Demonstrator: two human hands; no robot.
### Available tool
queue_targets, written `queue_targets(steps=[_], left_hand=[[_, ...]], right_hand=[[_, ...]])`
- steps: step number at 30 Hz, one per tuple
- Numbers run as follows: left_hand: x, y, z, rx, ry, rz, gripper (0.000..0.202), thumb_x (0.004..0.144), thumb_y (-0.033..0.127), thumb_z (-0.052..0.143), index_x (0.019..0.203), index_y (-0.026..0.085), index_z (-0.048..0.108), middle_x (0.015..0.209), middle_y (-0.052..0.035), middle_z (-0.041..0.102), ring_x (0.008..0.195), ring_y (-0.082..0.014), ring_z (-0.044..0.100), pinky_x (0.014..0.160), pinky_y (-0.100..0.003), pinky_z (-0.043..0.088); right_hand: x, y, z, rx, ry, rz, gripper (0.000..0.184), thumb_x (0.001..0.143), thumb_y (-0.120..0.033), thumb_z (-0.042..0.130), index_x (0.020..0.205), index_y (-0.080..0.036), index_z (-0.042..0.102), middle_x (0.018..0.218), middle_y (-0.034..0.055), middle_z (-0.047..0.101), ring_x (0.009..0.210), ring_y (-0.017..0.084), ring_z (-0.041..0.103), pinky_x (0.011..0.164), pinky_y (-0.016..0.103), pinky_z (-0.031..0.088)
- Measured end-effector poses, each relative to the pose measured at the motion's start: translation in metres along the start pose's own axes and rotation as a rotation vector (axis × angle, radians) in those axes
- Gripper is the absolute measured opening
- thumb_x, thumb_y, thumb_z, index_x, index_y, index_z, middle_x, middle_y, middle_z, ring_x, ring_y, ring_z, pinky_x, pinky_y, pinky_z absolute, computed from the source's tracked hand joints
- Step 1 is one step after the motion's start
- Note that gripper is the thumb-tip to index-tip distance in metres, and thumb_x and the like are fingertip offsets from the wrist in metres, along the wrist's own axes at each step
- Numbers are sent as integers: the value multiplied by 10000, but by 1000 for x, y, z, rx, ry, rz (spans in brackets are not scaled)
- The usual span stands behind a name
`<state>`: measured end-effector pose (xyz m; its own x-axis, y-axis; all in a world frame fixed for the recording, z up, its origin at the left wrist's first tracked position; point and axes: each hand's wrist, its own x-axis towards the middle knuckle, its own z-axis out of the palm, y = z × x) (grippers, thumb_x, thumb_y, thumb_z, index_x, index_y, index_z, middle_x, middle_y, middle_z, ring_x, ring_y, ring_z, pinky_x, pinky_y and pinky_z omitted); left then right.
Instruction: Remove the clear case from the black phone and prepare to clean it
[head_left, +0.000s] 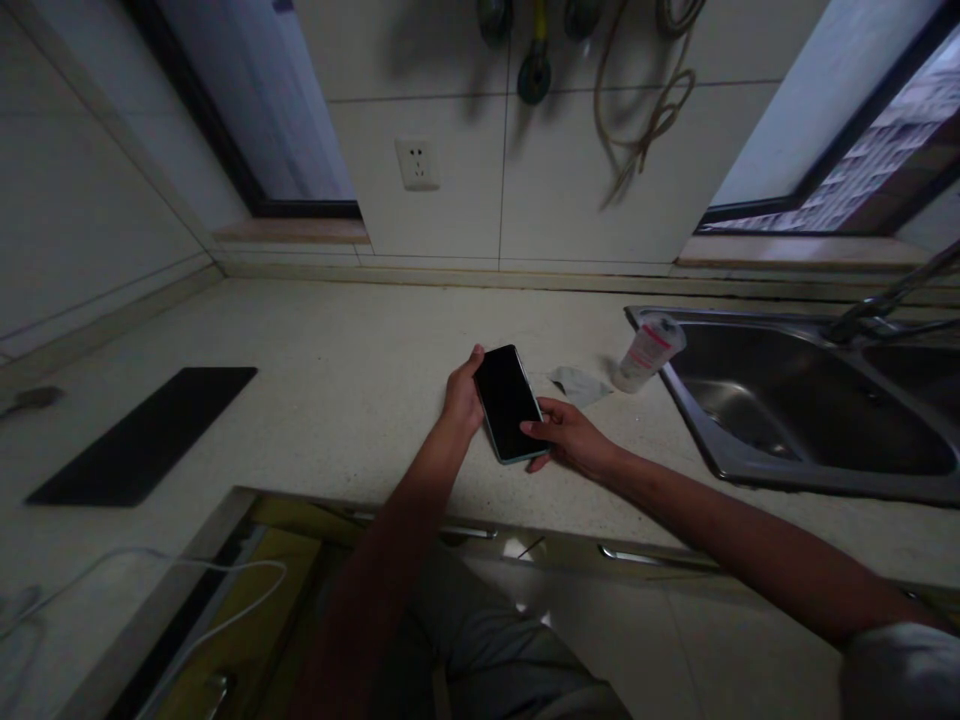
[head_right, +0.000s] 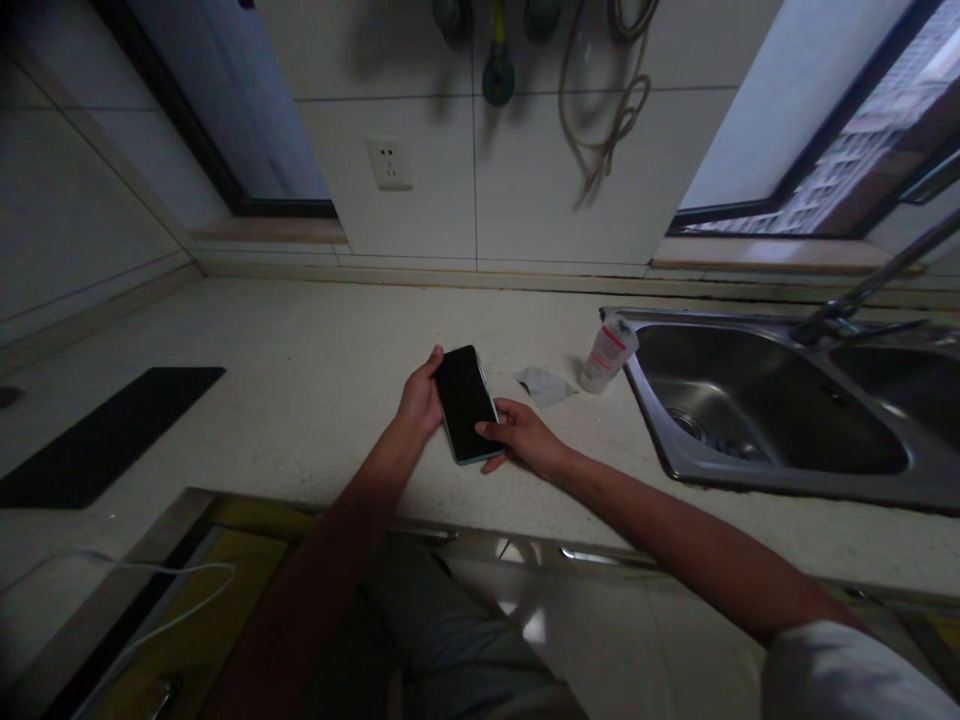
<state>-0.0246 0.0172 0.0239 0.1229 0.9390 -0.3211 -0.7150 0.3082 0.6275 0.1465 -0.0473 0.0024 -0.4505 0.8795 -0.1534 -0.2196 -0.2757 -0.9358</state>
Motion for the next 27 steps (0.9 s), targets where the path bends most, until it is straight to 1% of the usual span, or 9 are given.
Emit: queue_targets(steps=[3,7,13,18,22,24,27], left_hand=[[0,0,1,-17,36,16,300,789,400,806,822,125,691,680,-70,698,656,-202,661,792,-341,544],[-5,2,6,-18,64,17,257,825,358,768,764,125,677,640,-55,681,600,-174,625,761,-329,546],[-8,5,8,-44,3,35,213,791,321,782,758,135,683,671,-47,696,606,-166,630,760,-320,536],[-5,4,4,-19,-38,59,239,736,350,817,793,154,691,687,-24,698,612,-157,632,741,-313,523],[-6,5,4,18,-86,76,247,743,358,798,842,147,715,728,-27,711,645,-154,646,746,-296,508],[-8,6,6,20,-106,38,256,761,378,786,841,145,716,735,-35,713,659,-161,651,769,-305,509],[-9,6,6,33,-128,-81,341,796,481,751,796,144,700,698,-54,693,662,-194,657,798,-351,520]], right_hand=[[0,-1,1,2,12,2,447,685,-370,904,970,-151,637,769,15,736,630,183,737,465,281,644],[-1,-2,2,0,15,8,479,662,-376,914,981,-146,640,765,15,738,625,182,734,457,279,642],[-2,-4,2,-17,4,3,467,681,-383,904,991,-149,645,779,15,737,644,176,731,473,273,642],[-3,-2,2,-2,-5,-6,449,698,-377,901,995,-147,656,781,27,745,645,175,735,476,260,641],[-2,1,1,-2,-18,-21,425,707,-364,895,984,-140,662,767,21,737,623,161,721,465,249,636],[-2,1,1,-8,-16,-31,429,697,-362,898,978,-143,659,755,12,724,614,158,712,451,252,632],[-2,0,2,-29,-26,-33,430,691,-367,895,969,-148,651,739,0,704,596,152,697,447,266,634]])
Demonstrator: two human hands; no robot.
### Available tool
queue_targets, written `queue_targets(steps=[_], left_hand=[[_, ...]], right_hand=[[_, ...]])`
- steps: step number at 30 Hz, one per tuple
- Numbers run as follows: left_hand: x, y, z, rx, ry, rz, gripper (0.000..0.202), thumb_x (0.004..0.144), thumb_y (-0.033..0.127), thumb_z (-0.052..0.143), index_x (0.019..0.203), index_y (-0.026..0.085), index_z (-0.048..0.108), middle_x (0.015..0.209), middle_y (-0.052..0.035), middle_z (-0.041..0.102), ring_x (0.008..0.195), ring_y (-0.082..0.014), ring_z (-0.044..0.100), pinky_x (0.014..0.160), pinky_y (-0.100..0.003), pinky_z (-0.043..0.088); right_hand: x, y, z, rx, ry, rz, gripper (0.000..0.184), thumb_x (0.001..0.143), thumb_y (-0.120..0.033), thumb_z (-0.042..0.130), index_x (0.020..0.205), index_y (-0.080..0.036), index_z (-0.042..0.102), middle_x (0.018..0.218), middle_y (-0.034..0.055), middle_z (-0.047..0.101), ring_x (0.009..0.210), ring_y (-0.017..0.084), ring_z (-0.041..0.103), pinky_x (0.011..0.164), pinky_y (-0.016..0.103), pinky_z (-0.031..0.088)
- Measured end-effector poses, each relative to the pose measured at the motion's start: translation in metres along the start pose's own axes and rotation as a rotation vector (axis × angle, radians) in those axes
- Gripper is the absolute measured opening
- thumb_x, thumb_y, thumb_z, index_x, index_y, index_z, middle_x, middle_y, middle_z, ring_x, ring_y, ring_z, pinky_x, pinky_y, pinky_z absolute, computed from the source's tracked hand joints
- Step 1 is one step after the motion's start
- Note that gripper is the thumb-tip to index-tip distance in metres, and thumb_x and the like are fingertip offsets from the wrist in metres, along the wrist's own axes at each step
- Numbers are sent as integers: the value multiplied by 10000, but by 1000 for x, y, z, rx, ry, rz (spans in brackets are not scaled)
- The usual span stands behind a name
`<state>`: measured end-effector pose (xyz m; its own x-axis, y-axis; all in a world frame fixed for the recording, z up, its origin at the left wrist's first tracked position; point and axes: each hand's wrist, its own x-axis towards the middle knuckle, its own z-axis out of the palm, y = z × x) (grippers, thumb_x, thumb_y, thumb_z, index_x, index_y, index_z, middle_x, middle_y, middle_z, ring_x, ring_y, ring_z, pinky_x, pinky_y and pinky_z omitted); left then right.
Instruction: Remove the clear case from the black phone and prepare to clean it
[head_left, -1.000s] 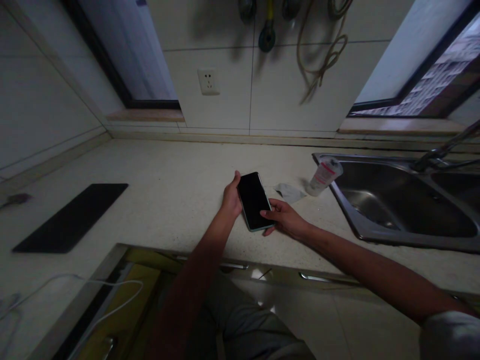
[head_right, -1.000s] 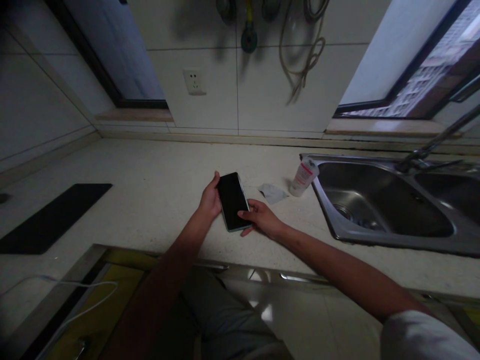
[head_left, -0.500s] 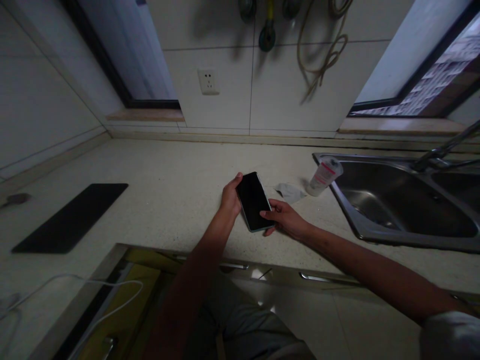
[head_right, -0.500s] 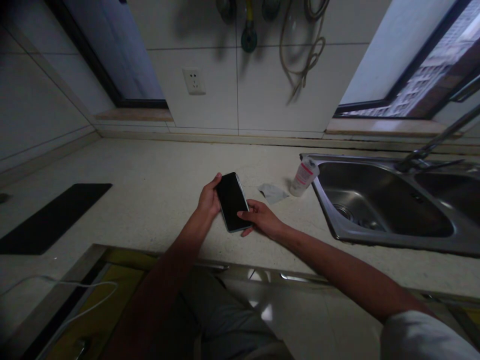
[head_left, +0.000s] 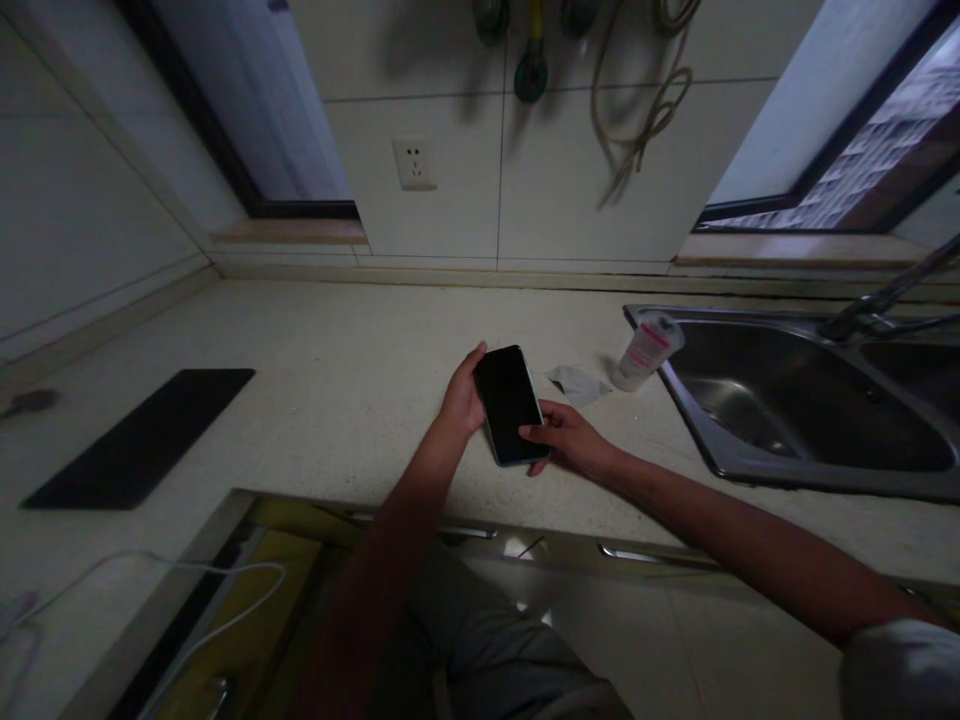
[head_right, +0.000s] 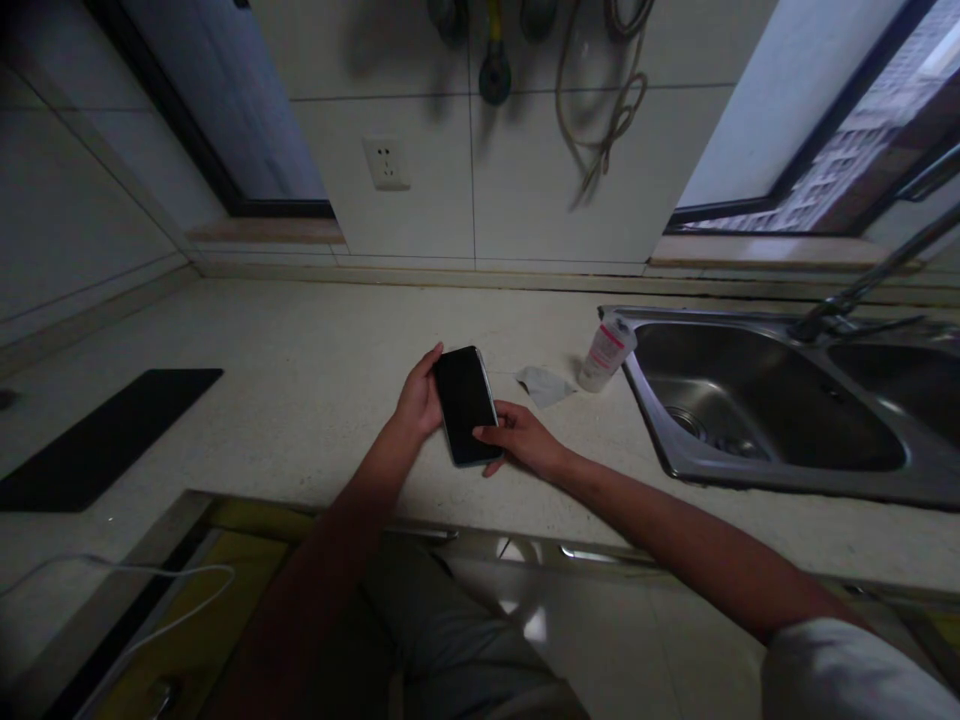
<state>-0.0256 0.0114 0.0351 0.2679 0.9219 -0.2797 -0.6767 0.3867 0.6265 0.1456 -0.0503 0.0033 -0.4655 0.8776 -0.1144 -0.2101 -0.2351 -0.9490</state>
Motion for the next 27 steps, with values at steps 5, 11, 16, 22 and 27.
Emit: queue_targets(steps=[5,11,16,22,27], left_hand=[[1,-2,-6,28,-57,-86,361,816,494,737,811,134,699,658,-50,661,624,-184,627,785,-352,520],[-1,0,-5,34,-84,-17,223,775,348,747,852,140,721,733,-65,709,681,-196,654,774,-334,513],[-3,0,-2,-7,-87,52,185,747,284,723,869,146,736,822,-71,741,749,-193,678,816,-316,515],[-3,-1,-2,16,-108,59,221,727,299,736,884,143,744,829,-74,747,751,-199,680,812,-330,510],[-5,0,0,25,-95,69,203,719,285,734,869,149,744,841,-84,757,762,-207,684,810,-339,517]], right_hand=[[-2,-3,2,-49,-16,20,428,694,-377,886,950,-139,639,726,5,704,555,149,682,443,277,627],[-4,-4,3,-60,-26,3,404,708,-375,879,938,-142,643,730,3,703,550,137,674,445,259,621],[-3,-4,3,-67,-34,-2,389,706,-372,879,919,-143,648,728,1,699,552,137,674,436,251,616],[-4,-4,4,-45,-21,-5,390,701,-349,879,948,-147,655,732,-1,701,563,142,683,431,245,609],[-4,-3,4,-32,-33,-21,396,687,-330,885,959,-144,667,742,2,706,562,142,682,428,243,610]])
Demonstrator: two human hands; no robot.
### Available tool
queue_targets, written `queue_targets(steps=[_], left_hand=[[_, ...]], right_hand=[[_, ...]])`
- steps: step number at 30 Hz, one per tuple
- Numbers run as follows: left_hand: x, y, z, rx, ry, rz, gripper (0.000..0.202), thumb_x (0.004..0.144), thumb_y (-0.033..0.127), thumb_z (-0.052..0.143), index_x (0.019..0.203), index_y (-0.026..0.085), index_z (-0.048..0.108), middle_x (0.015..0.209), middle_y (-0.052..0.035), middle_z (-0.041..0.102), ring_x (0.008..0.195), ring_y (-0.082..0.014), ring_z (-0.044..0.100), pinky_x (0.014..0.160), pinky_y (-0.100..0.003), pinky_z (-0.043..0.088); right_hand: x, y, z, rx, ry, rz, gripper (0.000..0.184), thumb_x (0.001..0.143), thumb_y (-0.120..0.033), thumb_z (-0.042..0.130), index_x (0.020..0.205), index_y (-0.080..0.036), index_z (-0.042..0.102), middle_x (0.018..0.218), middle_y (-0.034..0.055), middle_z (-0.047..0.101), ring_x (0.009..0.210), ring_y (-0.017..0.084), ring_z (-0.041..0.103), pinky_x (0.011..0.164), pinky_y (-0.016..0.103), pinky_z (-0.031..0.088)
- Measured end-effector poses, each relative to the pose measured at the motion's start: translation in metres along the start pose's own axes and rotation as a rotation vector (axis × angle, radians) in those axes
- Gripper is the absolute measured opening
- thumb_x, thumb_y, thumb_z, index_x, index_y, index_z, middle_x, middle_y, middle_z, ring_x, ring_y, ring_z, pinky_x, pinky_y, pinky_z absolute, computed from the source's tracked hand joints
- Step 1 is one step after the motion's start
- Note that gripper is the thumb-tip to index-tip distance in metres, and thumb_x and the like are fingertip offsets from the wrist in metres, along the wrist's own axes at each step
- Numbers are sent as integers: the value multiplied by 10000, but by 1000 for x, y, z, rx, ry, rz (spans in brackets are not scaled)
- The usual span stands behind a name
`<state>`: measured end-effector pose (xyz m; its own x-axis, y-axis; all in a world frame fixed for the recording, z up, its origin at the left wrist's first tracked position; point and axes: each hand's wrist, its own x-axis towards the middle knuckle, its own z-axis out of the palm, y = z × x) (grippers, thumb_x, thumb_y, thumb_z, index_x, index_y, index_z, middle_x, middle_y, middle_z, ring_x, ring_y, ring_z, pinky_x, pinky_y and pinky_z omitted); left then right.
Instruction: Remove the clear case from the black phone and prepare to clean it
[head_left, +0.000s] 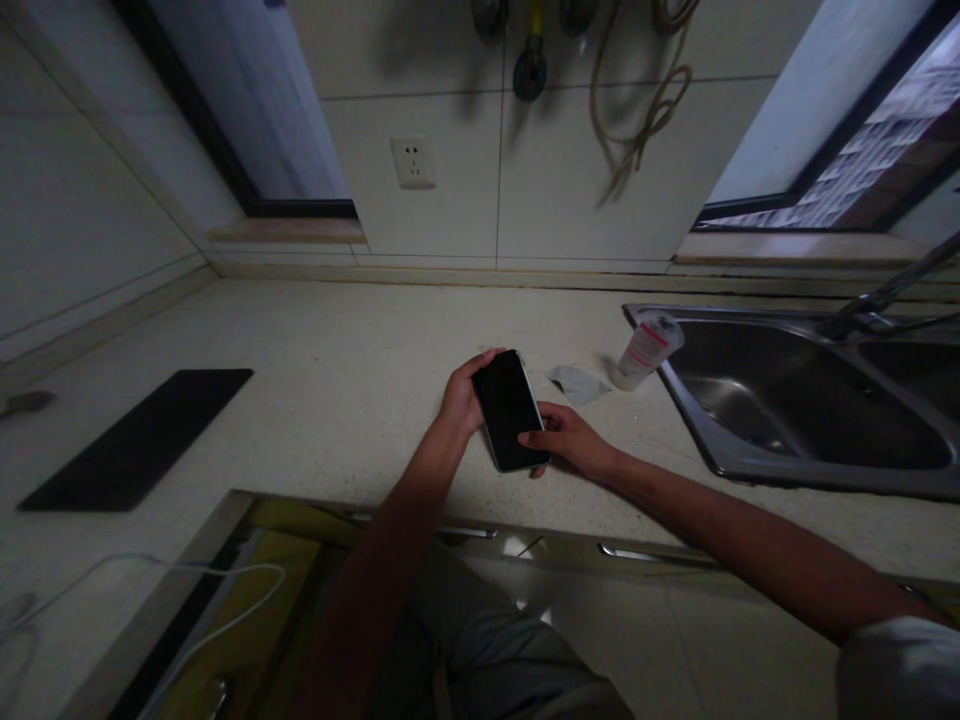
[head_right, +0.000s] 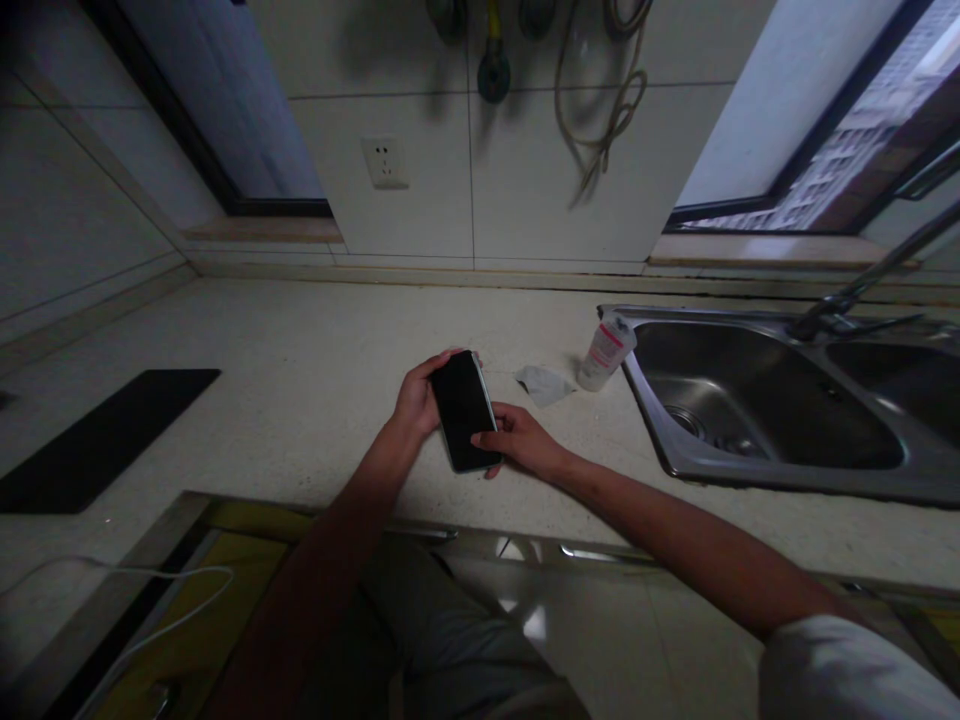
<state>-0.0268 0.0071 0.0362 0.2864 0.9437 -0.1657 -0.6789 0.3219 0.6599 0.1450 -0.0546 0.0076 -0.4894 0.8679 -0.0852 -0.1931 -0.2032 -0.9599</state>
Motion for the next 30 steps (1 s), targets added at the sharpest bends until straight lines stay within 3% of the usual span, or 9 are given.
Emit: queue_targets(steps=[16,24,30], left_hand=[[-2,1,3,-1,-4,20,187,721,278,729,863,156,741,851,-79,763,781,-200,688,821,-331,526],[0,2,2,-16,-3,-80,448,831,571,673,930,138,727,872,-132,760,892,-285,728,854,-392,543],[3,-6,2,-11,10,-142,436,840,544,648,975,135,714,851,-122,748,920,-291,720,896,-415,540]], right_hand=[[-1,0,0,-22,10,-7,388,690,-328,876,965,-140,678,738,3,703,549,137,668,419,236,594],[0,2,1,-2,29,-21,349,689,-319,876,921,-150,678,713,-1,699,543,140,658,420,254,601],[1,3,1,43,69,-48,338,702,-313,873,914,-152,664,697,-6,700,533,144,665,421,261,606]])
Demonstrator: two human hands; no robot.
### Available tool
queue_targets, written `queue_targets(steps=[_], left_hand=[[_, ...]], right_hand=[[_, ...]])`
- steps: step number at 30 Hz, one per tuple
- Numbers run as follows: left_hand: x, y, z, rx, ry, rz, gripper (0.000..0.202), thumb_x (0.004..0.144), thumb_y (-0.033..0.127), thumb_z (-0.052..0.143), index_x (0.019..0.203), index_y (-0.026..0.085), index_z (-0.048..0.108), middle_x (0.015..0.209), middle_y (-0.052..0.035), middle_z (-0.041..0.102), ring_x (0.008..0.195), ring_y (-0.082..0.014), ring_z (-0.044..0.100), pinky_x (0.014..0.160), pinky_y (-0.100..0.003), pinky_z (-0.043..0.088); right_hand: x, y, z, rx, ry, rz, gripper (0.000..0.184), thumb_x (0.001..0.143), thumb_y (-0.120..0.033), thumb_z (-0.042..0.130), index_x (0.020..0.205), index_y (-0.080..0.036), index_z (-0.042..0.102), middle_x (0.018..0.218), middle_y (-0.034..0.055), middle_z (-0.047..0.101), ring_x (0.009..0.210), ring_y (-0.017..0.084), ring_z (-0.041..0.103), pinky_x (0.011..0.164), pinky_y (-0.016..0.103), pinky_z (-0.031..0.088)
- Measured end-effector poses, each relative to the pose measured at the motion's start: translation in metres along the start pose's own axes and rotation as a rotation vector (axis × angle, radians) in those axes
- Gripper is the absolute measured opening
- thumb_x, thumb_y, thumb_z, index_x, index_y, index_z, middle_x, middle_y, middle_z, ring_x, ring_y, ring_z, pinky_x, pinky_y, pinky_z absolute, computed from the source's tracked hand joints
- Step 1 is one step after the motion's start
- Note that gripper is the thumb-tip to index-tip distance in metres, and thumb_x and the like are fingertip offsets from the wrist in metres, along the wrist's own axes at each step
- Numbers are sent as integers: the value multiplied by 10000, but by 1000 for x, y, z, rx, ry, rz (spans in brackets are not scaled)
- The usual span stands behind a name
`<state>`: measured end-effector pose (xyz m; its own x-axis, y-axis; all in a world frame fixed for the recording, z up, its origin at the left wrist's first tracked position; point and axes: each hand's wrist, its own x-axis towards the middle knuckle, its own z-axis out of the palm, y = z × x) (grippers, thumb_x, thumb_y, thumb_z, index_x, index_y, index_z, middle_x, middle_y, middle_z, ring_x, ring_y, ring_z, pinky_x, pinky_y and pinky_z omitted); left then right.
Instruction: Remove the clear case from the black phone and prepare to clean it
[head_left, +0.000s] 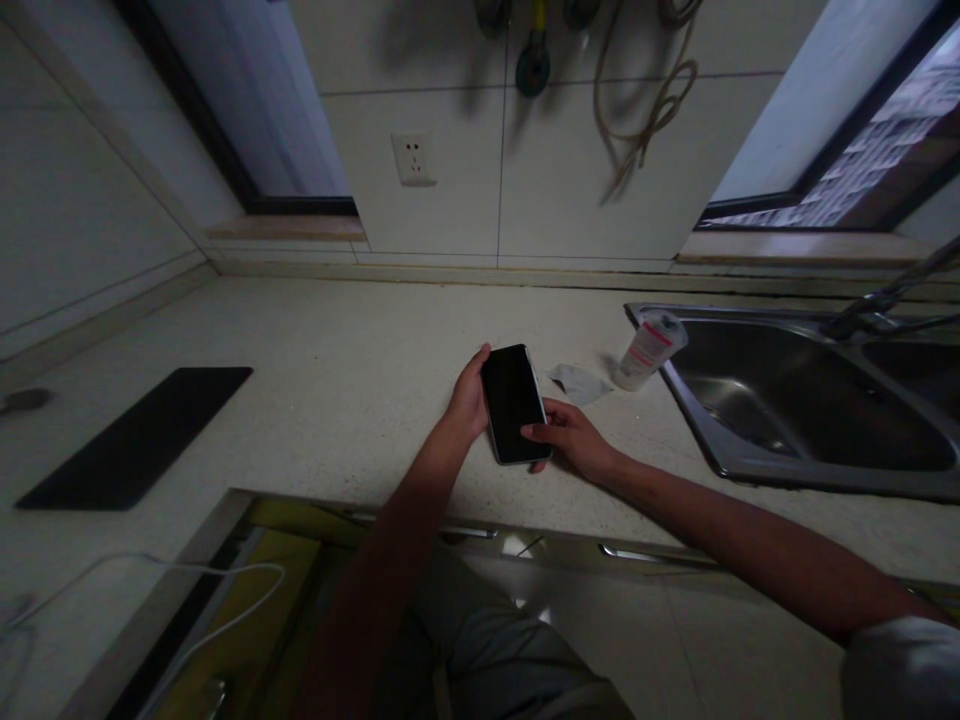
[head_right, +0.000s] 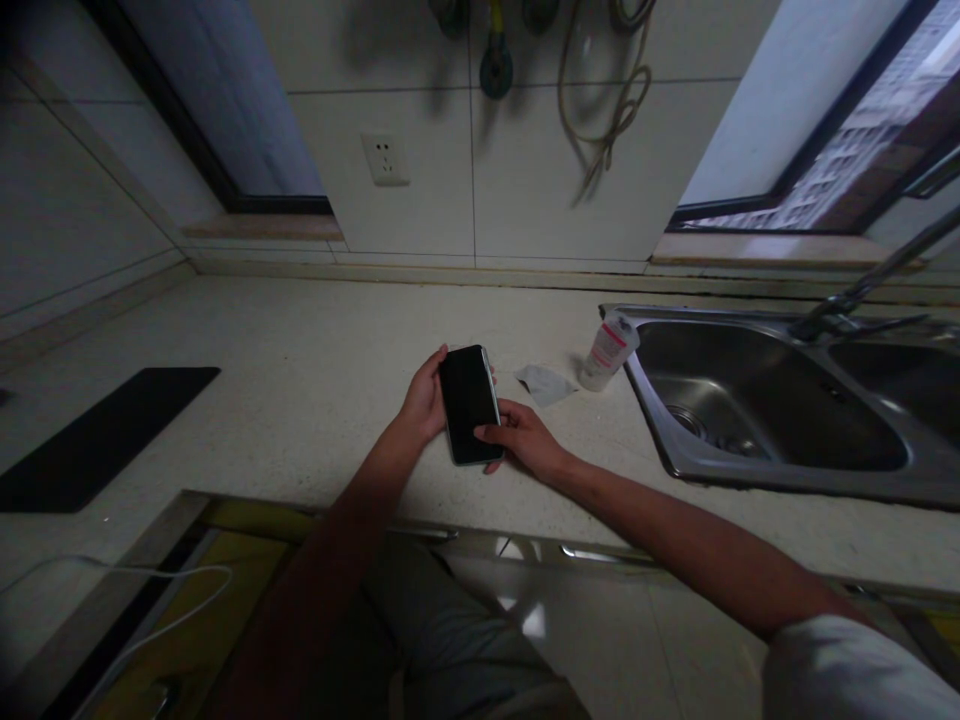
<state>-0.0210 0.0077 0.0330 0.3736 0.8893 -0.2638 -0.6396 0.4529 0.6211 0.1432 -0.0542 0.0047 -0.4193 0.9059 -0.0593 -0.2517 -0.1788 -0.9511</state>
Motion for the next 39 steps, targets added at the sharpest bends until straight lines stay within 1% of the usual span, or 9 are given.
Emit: queue_targets(steps=[3,7,9,17,24,27,31,34,39], left_hand=[[3,-2,-2,0,22,9,402,804,510,683,955,137,700,807,-101,730,879,-281,709,896,-421,533],[3,1,-4,-12,111,45,275,748,413,727,814,152,668,680,-52,674,744,-239,681,871,-401,530],[3,1,-4,-5,141,55,268,730,395,749,788,149,662,665,-49,667,721,-234,676,860,-398,532],[3,-5,-2,48,193,90,387,704,482,818,775,147,640,665,-87,683,804,-296,702,824,-424,550],[9,-8,-9,97,186,179,469,646,544,835,830,154,650,670,-51,669,747,-242,685,776,-371,539],[7,-8,-8,164,119,173,522,644,595,831,867,155,663,690,-54,672,733,-225,676,743,-352,528],[-1,-9,-3,288,37,219,528,591,482,907,926,149,671,778,-71,704,731,-200,667,740,-342,520],[-5,-10,0,338,89,260,528,544,377,937,933,155,658,822,-72,720,711,-182,651,726,-343,519],[-4,-12,-1,334,165,269,537,514,347,944,923,166,646,810,-63,719,715,-190,656,715,-350,525]], right_hand=[[0,1,-1,21,-7,0,346,702,-309,875,921,-147,662,701,-4,705,540,145,671,417,253,604],[0,0,-1,-11,-21,23,352,695,-310,882,920,-143,669,714,1,711,542,140,670,423,255,611],[0,0,-1,-17,-27,29,351,697,-317,882,914,-144,668,713,3,710,538,138,665,423,255,610],[1,0,-2,-35,-34,23,366,711,-331,876,933,-133,661,708,9,713,526,130,657,449,251,600],[0,-1,0,-24,-41,26,378,701,-333,882,939,-138,662,727,17,731,561,144,687,469,251,606],[-1,-1,1,-35,-44,27,388,694,-339,886,936,-141,656,732,14,724,573,147,691,473,255,609],[-2,-1,1,-50,-41,14,373,704,-340,877,919,-147,640,724,7,705,559,142,675,466,260,604],[-2,-1,0,-65,-50,14,384,709,-349,871,936,-150,635,732,5,696,576,146,672,469,261,595],[-2,1,0,-76,-51,31,413,702,-352,871,971,-149,630,759,8,694,594,148,667,479,263,576]])
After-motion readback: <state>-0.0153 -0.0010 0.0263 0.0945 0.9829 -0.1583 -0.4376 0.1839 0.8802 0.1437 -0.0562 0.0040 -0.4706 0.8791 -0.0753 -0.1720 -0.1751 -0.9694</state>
